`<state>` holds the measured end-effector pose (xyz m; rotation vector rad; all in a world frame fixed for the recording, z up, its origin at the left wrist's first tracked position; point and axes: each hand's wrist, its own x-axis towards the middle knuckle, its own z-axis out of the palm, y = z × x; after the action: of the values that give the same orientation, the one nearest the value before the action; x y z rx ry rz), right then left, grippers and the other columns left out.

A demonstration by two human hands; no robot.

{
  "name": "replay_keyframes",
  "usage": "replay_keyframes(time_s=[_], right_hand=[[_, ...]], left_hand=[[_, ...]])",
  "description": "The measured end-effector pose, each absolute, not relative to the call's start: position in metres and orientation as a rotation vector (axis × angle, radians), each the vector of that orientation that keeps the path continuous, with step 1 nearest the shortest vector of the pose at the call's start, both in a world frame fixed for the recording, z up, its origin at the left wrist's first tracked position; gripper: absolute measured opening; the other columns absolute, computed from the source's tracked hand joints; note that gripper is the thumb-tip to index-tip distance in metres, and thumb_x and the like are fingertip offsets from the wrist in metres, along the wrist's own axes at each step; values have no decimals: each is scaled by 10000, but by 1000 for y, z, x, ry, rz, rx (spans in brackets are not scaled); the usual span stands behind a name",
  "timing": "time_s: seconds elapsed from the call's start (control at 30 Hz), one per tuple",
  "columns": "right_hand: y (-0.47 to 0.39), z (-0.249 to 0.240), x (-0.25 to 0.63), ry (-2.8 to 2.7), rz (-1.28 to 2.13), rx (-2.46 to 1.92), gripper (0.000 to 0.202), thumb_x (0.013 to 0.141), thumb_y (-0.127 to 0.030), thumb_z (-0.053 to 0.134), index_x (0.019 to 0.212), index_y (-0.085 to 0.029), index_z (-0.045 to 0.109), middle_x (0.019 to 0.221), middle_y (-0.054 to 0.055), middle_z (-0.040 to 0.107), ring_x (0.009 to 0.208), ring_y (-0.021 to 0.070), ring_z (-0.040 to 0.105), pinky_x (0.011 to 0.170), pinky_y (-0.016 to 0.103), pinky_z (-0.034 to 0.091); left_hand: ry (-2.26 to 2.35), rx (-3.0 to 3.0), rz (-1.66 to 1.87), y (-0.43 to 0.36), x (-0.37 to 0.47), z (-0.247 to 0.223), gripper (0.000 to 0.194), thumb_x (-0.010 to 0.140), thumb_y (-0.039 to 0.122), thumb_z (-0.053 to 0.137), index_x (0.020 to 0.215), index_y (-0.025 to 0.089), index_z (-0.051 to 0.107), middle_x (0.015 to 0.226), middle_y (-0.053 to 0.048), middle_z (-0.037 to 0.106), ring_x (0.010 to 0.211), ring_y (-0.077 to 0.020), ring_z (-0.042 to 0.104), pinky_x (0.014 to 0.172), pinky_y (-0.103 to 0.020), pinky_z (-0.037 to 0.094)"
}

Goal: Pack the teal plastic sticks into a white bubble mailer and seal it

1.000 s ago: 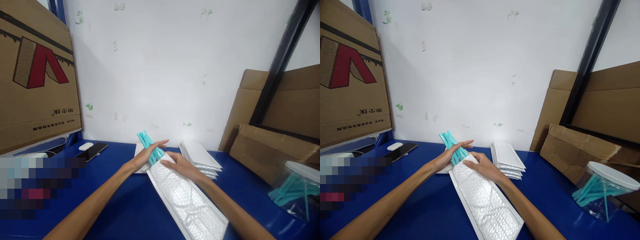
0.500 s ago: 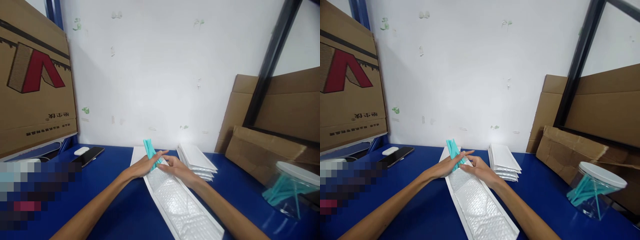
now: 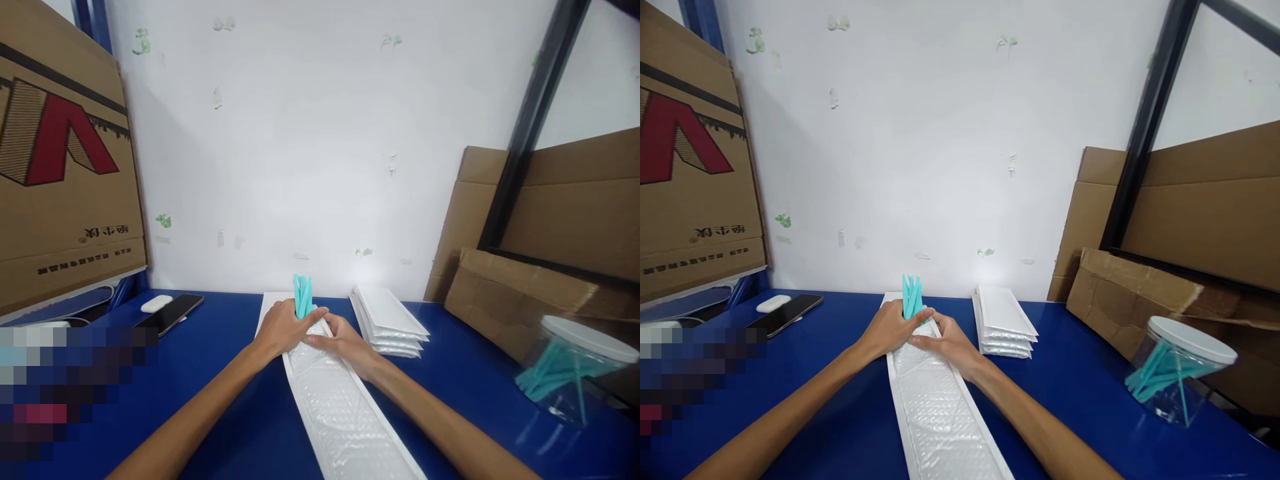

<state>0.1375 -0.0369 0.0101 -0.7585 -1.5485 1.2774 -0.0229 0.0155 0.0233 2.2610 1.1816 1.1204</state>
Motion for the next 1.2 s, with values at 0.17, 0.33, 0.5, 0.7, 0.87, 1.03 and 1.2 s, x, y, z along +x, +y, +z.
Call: replay_keyframes(time_s=[0.17, 0.33, 0.5, 0.7, 0.87, 1.03, 1.2], right_hand=[[-33, 3, 131, -1478, 1206, -744, 470, 658, -377, 811, 1052, -189, 639, 877, 22, 684, 822, 206, 633, 734, 315, 487], [-28, 3, 133, -1393, 1144, -733, 451, 647, -373, 813, 1018, -174, 653, 861, 22, 686, 772, 195, 634, 696, 301, 484], [-31, 21, 145, -1309, 1012, -766, 436, 683, -376, 788, 1037, -170, 638, 938, 54, 704, 808, 217, 653, 736, 324, 498], [-40, 42, 153, -1355, 661, -791, 367, 756, -387, 725, 1045, -185, 624, 1000, 63, 691, 899, 231, 639, 791, 348, 506], [-42, 44, 151, -1339, 602, -795, 369, 770, -405, 705, 1057, -190, 620, 982, 62, 693, 897, 234, 639, 786, 353, 511], [-41, 43, 152, -1332, 658, -791, 387, 766, -407, 711, 1064, -181, 613, 999, 74, 688, 900, 240, 640, 785, 353, 513], [-43, 45, 150, -1370, 632, -796, 354, 791, -400, 688, 1066, -191, 612, 1003, 69, 687, 908, 237, 633, 782, 345, 506]], left_hand=[[1263, 2250, 1130, 15, -21, 22, 491, 780, 638, 536, 564, 197, 537, 526, 3, 546, 506, -157, 477, 500, -256, 253], [1214, 2216, 1254, 9, -19, 27, 434, 814, 619, 517, 799, 204, 642, 708, -28, 661, 674, -213, 593, 613, -275, 368], [972, 1937, 1362, 5, -21, 34, 463, 895, 569, 427, 1131, 208, 596, 981, -47, 683, 894, -229, 622, 772, -311, 444], [577, 1714, 967, -1, -13, 29, 486, 840, 546, 558, 1075, 128, 639, 917, -72, 695, 842, -232, 642, 723, -314, 489], [553, 1672, 1066, -13, -1, 24, 455, 786, 482, 664, 1066, 125, 632, 965, -97, 697, 866, -249, 654, 695, -306, 509], [552, 1677, 1120, -17, 0, 27, 461, 812, 462, 642, 1132, 132, 608, 1011, -102, 695, 903, -251, 653, 729, -320, 521], [536, 1753, 1121, -15, -4, 27, 453, 847, 464, 595, 1168, 145, 598, 1020, -96, 693, 906, -245, 648, 725, -312, 511]])
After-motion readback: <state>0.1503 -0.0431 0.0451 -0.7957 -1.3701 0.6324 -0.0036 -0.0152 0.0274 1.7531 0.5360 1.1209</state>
